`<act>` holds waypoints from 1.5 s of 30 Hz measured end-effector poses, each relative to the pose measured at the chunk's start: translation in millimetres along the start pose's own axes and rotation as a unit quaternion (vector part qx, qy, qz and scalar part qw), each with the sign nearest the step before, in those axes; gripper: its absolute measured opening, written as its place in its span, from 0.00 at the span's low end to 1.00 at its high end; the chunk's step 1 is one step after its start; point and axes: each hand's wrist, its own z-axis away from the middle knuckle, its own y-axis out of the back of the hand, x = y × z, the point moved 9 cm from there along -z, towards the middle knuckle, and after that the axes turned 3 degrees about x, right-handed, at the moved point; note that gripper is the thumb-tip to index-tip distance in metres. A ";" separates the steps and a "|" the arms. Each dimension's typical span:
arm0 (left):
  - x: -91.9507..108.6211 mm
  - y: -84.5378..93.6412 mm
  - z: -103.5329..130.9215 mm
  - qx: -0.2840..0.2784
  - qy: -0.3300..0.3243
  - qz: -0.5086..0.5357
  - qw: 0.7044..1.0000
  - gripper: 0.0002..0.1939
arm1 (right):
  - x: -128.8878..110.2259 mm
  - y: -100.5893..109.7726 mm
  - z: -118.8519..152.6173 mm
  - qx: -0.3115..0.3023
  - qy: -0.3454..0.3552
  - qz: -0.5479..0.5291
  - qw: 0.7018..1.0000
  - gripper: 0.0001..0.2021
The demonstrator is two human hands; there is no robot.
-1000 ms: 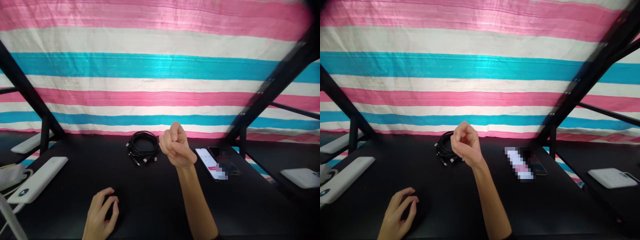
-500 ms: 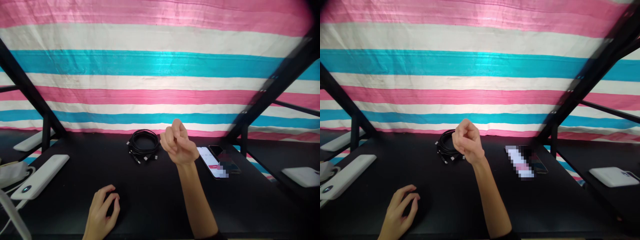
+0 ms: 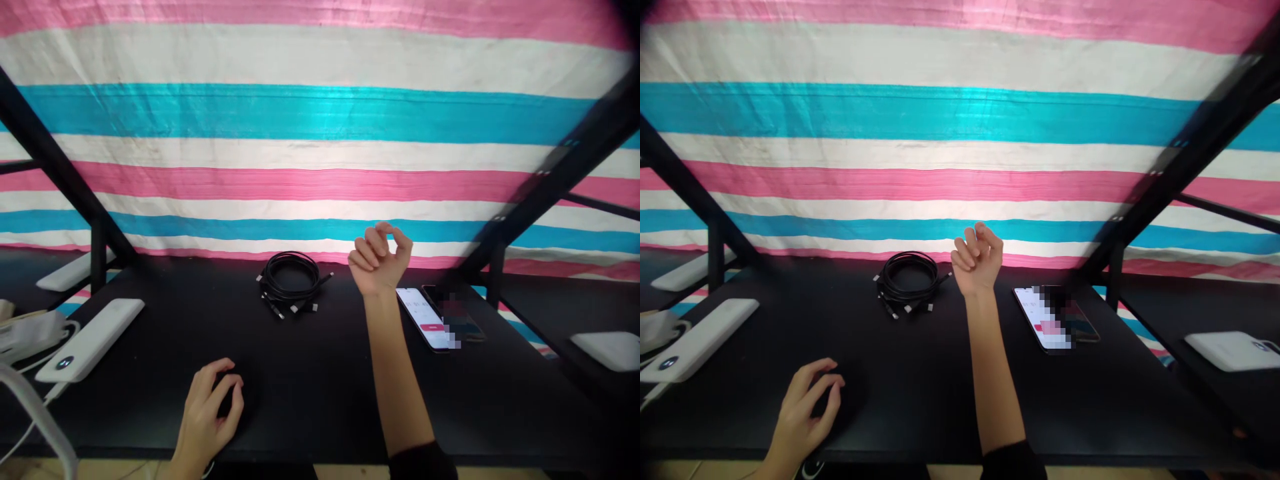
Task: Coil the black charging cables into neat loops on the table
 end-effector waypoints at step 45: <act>-76.6 -123.5 -73.7 -0.271 0.055 -0.115 0.954 0.28 | -5.3 -23.5 9.7 -0.046 0.053 0.285 0.956 0.12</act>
